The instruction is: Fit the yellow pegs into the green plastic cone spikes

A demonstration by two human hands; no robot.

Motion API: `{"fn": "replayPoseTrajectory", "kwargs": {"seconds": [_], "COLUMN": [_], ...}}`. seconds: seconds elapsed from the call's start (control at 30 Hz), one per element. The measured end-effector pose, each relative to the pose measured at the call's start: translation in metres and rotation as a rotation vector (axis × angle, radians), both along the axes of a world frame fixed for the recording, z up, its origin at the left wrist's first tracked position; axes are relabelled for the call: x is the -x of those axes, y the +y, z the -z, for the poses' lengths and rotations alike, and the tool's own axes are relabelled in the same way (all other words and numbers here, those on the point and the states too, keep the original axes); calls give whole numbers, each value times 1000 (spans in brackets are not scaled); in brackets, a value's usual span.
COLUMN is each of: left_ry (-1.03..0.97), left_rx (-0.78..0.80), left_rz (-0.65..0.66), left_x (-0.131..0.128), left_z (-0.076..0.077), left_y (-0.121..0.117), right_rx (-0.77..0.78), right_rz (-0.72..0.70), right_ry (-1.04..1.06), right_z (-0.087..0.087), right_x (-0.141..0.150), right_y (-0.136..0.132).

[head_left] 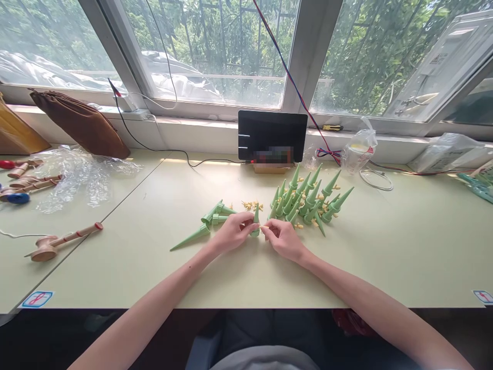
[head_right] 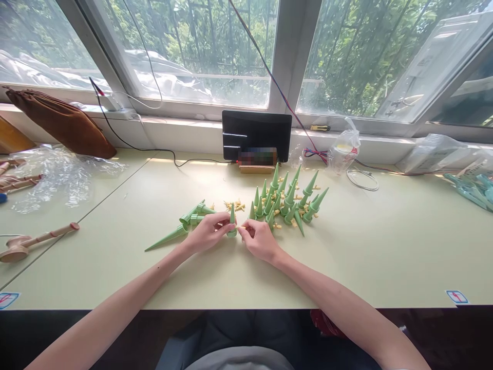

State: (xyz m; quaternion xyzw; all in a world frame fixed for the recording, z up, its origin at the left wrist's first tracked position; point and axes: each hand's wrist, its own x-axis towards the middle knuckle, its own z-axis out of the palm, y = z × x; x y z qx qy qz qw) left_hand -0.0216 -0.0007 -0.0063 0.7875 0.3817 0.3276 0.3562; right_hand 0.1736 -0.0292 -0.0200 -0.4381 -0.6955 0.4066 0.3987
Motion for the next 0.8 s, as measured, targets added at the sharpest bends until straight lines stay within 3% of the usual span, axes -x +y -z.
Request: {"fn": "replayPoseTrajectory", "kwargs": {"seconds": [0.23,0.43,0.6,0.8], "left_ry": [10,-59,-98,-103], "left_rx": [-129,-85,85,263], "left_rz": [5,15,8,-34], "left_x": [-1,-4,-3,4], "left_z": [-2,-5,-12,-19], "left_y": [-3,-4,-3,1], "right_rx": [218,323,221,-18], "right_rz": [-47,-78,-69,-31], "right_ry": [200,345,269,111], "right_z": [1,-2,-3,-5], "right_x": [0,1,2,2], "right_y": [3,3,0,-2]}}
